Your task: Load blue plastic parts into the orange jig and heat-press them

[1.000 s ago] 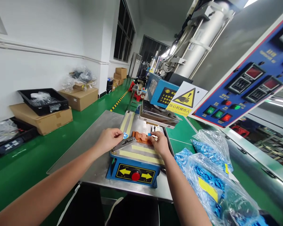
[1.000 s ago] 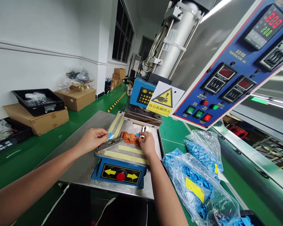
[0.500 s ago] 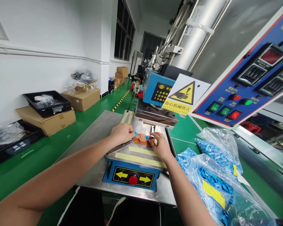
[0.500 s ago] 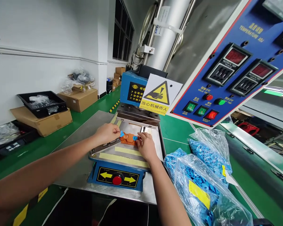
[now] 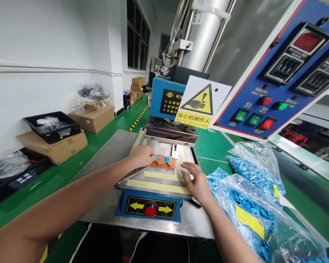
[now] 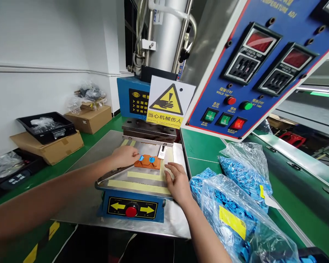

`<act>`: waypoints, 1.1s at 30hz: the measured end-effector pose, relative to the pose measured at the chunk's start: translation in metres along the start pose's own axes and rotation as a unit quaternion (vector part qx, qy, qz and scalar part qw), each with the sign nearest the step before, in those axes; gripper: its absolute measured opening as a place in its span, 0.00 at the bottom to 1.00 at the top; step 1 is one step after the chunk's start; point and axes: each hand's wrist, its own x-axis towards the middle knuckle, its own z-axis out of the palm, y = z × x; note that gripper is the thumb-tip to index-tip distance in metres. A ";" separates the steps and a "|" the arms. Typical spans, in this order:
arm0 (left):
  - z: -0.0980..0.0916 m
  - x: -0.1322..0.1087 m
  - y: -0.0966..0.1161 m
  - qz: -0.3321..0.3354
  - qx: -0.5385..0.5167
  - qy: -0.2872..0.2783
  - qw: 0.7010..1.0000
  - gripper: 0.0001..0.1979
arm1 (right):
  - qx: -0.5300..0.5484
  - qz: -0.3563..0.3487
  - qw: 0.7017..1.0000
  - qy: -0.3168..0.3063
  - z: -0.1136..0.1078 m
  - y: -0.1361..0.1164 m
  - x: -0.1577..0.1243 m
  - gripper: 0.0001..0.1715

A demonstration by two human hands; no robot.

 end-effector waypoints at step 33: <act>0.003 0.011 -0.017 0.187 -0.009 -0.035 0.982 0.08 | -0.021 0.018 0.997 -0.072 0.045 -0.011 0.061 0.10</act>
